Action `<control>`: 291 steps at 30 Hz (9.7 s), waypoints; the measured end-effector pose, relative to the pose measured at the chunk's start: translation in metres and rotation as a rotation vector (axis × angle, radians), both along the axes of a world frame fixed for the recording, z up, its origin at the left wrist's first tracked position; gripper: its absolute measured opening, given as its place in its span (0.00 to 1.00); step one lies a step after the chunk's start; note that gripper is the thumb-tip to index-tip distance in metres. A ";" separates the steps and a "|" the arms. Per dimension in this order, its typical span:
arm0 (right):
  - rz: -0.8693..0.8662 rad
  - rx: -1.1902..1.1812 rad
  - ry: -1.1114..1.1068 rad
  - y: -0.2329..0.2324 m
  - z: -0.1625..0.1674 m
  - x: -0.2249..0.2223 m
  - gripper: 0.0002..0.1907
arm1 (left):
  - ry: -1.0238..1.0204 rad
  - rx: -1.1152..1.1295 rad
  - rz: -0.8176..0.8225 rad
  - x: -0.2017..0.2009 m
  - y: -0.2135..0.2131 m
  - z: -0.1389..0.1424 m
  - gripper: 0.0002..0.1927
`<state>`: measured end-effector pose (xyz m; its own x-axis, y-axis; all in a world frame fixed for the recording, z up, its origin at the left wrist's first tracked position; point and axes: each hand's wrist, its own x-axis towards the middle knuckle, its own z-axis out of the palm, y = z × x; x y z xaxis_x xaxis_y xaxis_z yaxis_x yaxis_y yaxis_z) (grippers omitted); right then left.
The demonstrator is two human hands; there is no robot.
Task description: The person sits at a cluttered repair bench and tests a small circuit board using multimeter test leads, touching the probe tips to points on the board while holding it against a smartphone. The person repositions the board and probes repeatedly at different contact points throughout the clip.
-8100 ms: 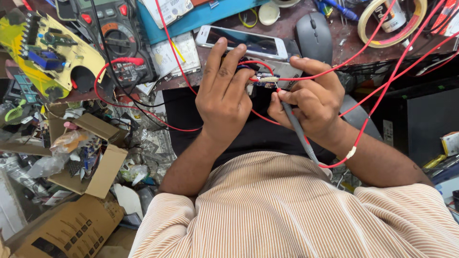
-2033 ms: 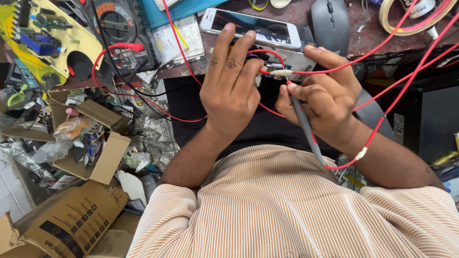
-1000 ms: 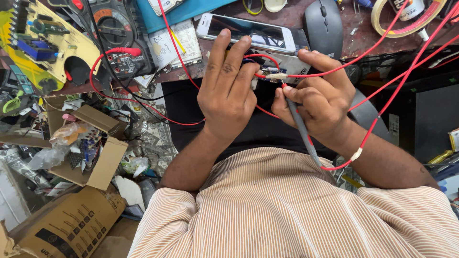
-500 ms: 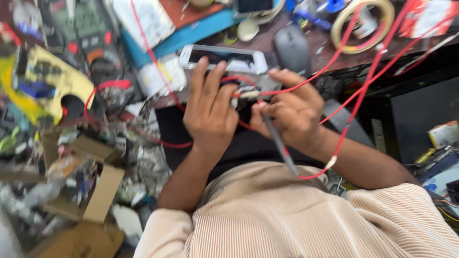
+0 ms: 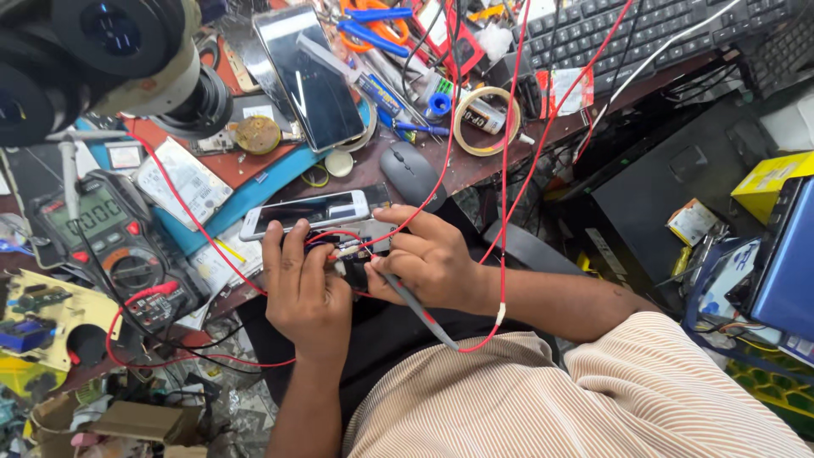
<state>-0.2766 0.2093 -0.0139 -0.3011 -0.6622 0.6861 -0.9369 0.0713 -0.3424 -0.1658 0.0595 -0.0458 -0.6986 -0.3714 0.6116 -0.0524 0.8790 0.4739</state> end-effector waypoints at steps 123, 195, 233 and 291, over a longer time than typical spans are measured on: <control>0.010 -0.049 0.045 0.002 0.006 0.004 0.09 | 0.087 -0.049 0.051 -0.004 0.005 0.013 0.05; 0.072 0.107 0.043 0.018 -0.019 -0.005 0.13 | 0.059 -0.015 0.058 -0.001 0.008 -0.010 0.06; 0.100 0.111 0.055 0.018 -0.018 -0.009 0.14 | 0.058 0.007 0.048 -0.003 0.008 -0.008 0.07; 0.079 0.103 0.056 0.017 -0.017 -0.006 0.13 | 0.054 0.010 0.047 -0.002 0.010 -0.009 0.06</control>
